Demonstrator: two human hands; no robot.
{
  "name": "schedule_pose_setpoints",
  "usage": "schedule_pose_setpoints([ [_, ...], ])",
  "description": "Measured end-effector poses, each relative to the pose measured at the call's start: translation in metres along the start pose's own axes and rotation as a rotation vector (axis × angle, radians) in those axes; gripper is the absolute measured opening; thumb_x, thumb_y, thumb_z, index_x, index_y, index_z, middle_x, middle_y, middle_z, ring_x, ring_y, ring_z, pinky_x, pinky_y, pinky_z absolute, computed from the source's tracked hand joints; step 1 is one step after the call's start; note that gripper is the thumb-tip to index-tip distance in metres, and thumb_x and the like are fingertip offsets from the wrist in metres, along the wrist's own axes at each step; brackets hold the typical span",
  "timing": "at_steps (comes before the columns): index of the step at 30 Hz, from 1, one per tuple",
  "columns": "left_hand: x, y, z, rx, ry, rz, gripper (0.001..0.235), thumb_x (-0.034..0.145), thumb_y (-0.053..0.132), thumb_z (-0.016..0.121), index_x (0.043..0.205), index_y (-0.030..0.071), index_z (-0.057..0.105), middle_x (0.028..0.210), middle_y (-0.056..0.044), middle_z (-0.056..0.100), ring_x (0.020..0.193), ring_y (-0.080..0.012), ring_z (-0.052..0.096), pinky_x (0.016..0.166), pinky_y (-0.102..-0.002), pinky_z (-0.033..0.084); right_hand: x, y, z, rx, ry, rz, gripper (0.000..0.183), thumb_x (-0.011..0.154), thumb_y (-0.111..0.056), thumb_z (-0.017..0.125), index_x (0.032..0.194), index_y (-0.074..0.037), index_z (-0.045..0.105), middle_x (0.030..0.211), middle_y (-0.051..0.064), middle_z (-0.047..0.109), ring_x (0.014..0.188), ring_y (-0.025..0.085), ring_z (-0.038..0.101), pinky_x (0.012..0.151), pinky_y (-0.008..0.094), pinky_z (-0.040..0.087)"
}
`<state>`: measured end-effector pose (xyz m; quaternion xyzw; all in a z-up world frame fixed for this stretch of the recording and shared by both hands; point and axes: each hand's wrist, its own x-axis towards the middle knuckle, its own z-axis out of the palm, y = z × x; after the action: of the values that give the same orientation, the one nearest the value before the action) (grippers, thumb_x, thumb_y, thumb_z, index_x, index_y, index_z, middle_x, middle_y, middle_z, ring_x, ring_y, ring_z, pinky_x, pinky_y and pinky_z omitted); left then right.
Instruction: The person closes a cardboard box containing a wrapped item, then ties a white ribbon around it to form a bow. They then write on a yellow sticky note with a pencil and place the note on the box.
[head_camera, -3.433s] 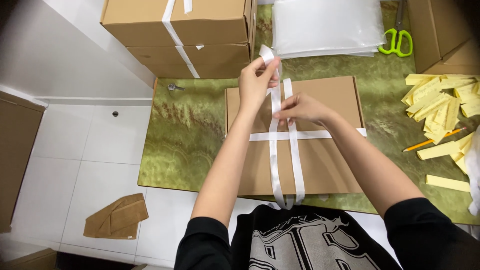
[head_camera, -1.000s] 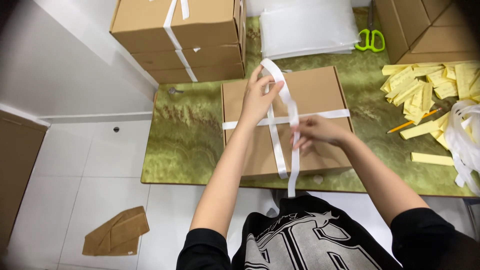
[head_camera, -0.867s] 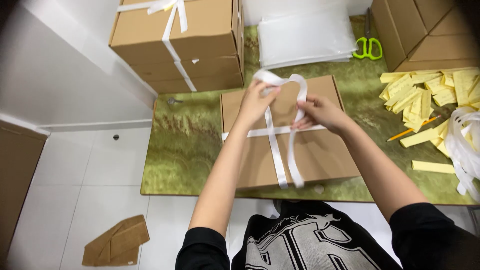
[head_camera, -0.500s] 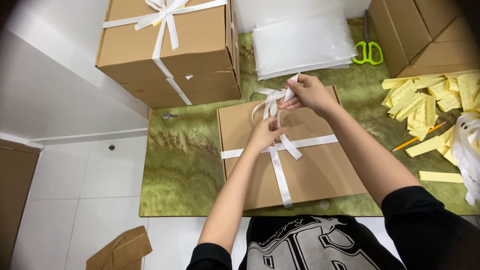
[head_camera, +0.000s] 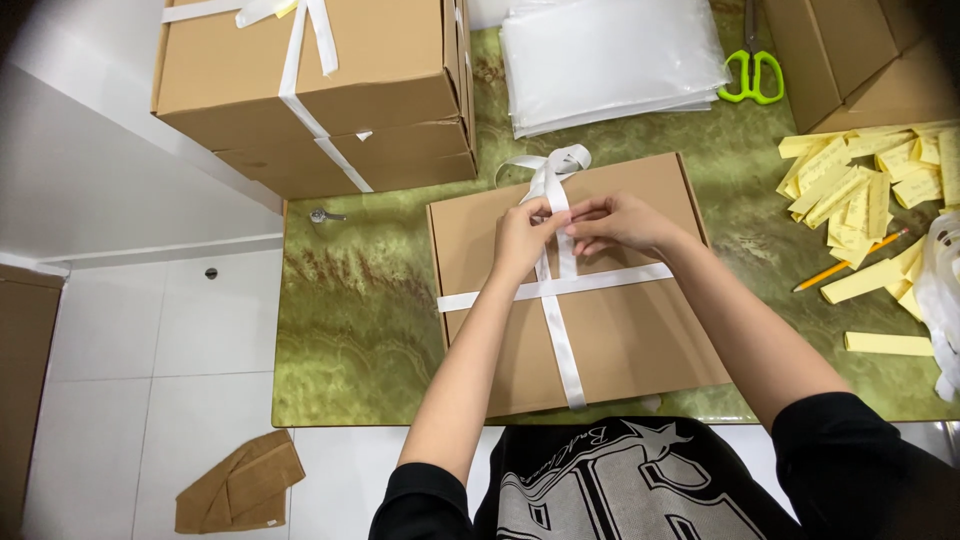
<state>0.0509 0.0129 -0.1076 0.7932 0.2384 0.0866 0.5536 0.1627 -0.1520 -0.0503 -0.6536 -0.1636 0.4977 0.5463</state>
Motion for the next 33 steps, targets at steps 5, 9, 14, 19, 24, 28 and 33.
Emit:
schedule_pose_setpoints([
  [5,-0.003,-0.011,0.005,0.016,0.097,0.009,0.020,0.089,0.045,0.085,0.100,0.029,0.083,0.092,0.004,0.081,0.073,-0.0183,0.072,0.066,-0.031,0.057,0.012,0.010,0.004,-0.010,0.033,-0.030,0.031,0.092,0.001,0.078,0.118,0.014,0.068,0.098,0.024,0.075,0.078,0.034,0.080,0.072,0.037,0.070],
  [9,-0.032,0.006,-0.005,-0.089,0.194,0.066,0.036,0.089,0.032,0.087,0.121,0.017,0.078,0.103,-0.006,0.077,0.085,-0.0209,0.066,0.076,-0.032,0.056,0.014,0.016,0.005,0.036,0.130,-0.085,0.029,0.095,-0.004,0.079,0.116,0.013,0.067,0.098,0.022,0.074,0.083,0.031,0.080,0.076,0.036,0.070],
  [14,-0.062,-0.013,-0.003,-0.061,0.219,0.098,0.024,0.092,0.026,0.085,0.114,0.019,0.079,0.095,-0.004,0.072,0.080,-0.0197,0.067,0.072,-0.032,0.057,0.006,0.029,0.014,0.063,0.154,-0.076,0.032,0.097,-0.007,0.079,0.118,0.012,0.066,0.100,0.021,0.074,0.088,0.029,0.080,0.080,0.036,0.070],
  [19,-0.117,0.017,-0.015,0.365,-0.065,0.348,0.040,0.075,0.042,0.093,0.109,0.028,0.076,0.128,0.001,0.055,0.120,-0.0338,0.059,0.102,-0.045,0.054,-0.002,0.048,0.022,0.026,0.123,0.041,0.034,0.100,-0.012,0.075,0.122,0.012,0.067,0.103,0.021,0.074,0.091,0.025,0.079,0.084,0.033,0.068],
  [24,-0.127,0.014,-0.004,0.567,-0.047,0.412,0.034,0.080,0.035,0.090,0.106,0.022,0.073,0.133,0.002,0.051,0.124,-0.0297,0.053,0.101,-0.041,0.054,-0.021,0.050,0.029,0.048,0.151,0.094,0.033,0.099,-0.013,0.074,0.123,0.010,0.070,0.105,0.023,0.077,0.090,0.026,0.080,0.084,0.035,0.069],
  [28,-0.133,0.016,0.000,0.696,0.078,0.531,0.010,0.088,0.023,0.083,0.089,0.019,0.074,0.123,0.006,0.056,0.115,-0.0217,0.058,0.088,-0.033,0.059,-0.035,0.044,0.033,0.034,0.151,0.072,0.042,0.097,-0.015,0.076,0.130,0.009,0.067,0.109,0.022,0.076,0.090,0.022,0.079,0.083,0.032,0.068],
  [33,-0.135,-0.002,0.007,0.573,0.154,0.516,0.006,0.092,0.023,0.079,0.092,0.023,0.073,0.115,0.009,0.062,0.104,-0.0170,0.061,0.081,-0.030,0.059,-0.070,0.045,0.032,-0.192,0.169,-0.139,0.052,0.091,-0.011,0.079,0.140,0.001,0.066,0.122,0.024,0.074,0.107,0.029,0.075,0.096,0.040,0.064],
])
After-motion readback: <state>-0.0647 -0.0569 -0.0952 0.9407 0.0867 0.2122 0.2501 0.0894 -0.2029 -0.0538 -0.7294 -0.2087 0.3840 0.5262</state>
